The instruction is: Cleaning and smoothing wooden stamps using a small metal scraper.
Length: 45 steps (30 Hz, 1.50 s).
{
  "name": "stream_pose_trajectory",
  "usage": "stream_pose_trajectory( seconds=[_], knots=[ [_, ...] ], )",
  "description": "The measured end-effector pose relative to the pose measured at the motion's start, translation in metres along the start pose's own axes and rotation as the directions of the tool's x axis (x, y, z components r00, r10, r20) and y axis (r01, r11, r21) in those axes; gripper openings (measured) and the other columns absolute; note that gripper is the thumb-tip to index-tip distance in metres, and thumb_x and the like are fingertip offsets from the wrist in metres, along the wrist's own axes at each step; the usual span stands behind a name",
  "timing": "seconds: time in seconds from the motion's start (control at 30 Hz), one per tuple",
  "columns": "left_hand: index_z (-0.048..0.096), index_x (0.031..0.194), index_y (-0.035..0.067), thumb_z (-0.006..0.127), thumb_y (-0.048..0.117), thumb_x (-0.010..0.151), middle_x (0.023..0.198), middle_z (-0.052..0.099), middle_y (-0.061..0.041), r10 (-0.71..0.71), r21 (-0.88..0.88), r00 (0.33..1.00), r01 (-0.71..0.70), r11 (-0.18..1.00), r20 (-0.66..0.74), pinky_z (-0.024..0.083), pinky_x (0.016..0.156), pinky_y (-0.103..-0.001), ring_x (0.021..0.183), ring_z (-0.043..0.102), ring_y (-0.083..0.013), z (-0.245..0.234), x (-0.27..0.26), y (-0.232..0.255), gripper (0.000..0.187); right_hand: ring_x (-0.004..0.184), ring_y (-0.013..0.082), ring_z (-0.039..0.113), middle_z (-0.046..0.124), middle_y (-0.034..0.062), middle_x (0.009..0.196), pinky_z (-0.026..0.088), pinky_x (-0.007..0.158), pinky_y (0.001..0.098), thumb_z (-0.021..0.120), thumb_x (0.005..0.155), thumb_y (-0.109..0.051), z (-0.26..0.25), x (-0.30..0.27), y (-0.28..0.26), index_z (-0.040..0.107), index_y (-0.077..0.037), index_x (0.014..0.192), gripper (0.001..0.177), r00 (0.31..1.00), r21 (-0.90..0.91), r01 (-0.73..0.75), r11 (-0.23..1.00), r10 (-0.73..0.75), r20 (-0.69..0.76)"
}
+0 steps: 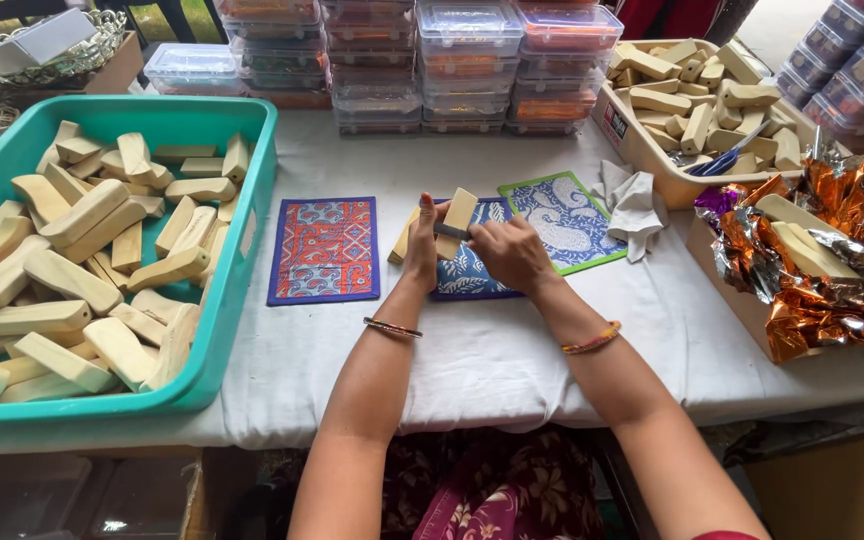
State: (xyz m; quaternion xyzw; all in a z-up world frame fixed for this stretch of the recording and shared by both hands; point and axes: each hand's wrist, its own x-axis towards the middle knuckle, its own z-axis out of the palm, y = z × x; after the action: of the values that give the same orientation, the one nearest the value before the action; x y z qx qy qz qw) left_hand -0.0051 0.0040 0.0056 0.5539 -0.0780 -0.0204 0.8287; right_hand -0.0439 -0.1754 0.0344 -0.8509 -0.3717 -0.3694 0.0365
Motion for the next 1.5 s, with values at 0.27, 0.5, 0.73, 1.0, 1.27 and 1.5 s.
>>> stream_pose_trajectory(
  seconds=[0.27, 0.5, 0.73, 1.0, 1.27, 1.5],
  knots=[
    [0.071, 0.114, 0.002, 0.060, 0.035, 0.100, 0.097, 0.070, -0.005, 0.076, -0.071, 0.996, -0.079, 0.994, -0.047, 0.053, 0.073, -0.022, 0.084, 0.066, -0.0098, -0.010, 0.017, -0.023, 0.038, 0.049, 0.0212, 0.060, 0.064, 0.0039, 0.062, 0.047, 0.064, 0.0364, 0.057, 0.108, -0.029, 0.003, 0.001, 0.006, 0.065, -0.005, 0.107, 0.026, 0.985, -0.057, -0.134, 0.989, 0.139, 0.100],
    [0.066, 0.107, 0.007, 0.053, 0.036, 0.096, 0.087, 0.070, -0.006, -0.173, -0.165, 0.985, 0.166, 0.972, -0.026, 0.055, 0.049, -0.026, 0.068, 0.067, -0.0156, 0.000, 0.003, 0.006, 0.034, 0.060, 0.0232, 0.064, 0.066, 0.0057, 0.073, 0.048, 0.072, 0.0378, 0.056, 0.110, -0.023, -0.002, 0.000, 0.004, 0.062, -0.005, 0.113, 0.019, 0.982, 0.133, -0.121, 0.984, 0.139, -0.131],
    [0.066, 0.122, 0.005, 0.049, 0.060, 0.098, 0.099, 0.069, -0.006, -0.114, -0.168, 0.993, 0.110, 0.980, -0.018, 0.054, 0.064, -0.024, 0.084, 0.067, -0.0117, -0.010, 0.019, -0.017, 0.062, 0.058, 0.0222, 0.065, 0.069, 0.0074, 0.073, 0.049, 0.065, 0.0386, 0.060, 0.104, -0.019, 0.010, 0.000, 0.006, 0.066, -0.006, 0.108, 0.015, 0.990, 0.163, -0.125, 0.979, 0.133, -0.037],
    [0.066, 0.130, 0.002, 0.024, 0.088, 0.086, 0.113, 0.072, -0.008, -0.006, -0.085, 1.000, 0.005, 0.996, -0.008, 0.051, 0.091, -0.026, 0.102, 0.065, -0.0130, -0.006, 0.014, -0.020, 0.105, 0.053, 0.0237, 0.062, 0.065, 0.0074, 0.065, 0.050, 0.063, 0.0407, 0.065, 0.101, -0.022, 0.003, 0.002, -0.002, 0.063, -0.005, 0.099, 0.018, 0.998, 0.060, 0.004, 0.998, -0.008, 0.070],
    [0.066, 0.130, -0.002, 0.023, 0.088, 0.087, 0.111, 0.070, -0.009, 0.084, -0.181, 0.995, -0.091, 0.979, -0.048, 0.051, 0.091, -0.027, 0.102, 0.064, -0.0147, -0.009, 0.020, -0.034, 0.109, 0.059, 0.0274, 0.064, 0.065, 0.0087, 0.070, 0.050, 0.063, 0.0406, 0.062, 0.104, -0.018, 0.019, 0.000, 0.008, 0.060, -0.008, 0.094, 0.014, 0.998, -0.012, -0.056, 0.998, 0.056, 0.005],
    [0.070, 0.123, -0.005, 0.022, 0.087, 0.089, 0.098, 0.071, -0.008, 0.256, 0.084, 0.962, -0.248, 0.965, -0.096, 0.052, 0.079, -0.025, 0.090, 0.066, -0.0132, 0.003, 0.008, -0.011, 0.109, 0.049, 0.0264, 0.061, 0.065, 0.0092, 0.067, 0.051, 0.062, 0.0427, 0.063, 0.102, -0.015, 0.013, -0.001, 0.004, 0.061, -0.006, 0.096, 0.011, 1.000, 0.022, 0.024, 0.999, -0.024, 0.005]
  ],
)
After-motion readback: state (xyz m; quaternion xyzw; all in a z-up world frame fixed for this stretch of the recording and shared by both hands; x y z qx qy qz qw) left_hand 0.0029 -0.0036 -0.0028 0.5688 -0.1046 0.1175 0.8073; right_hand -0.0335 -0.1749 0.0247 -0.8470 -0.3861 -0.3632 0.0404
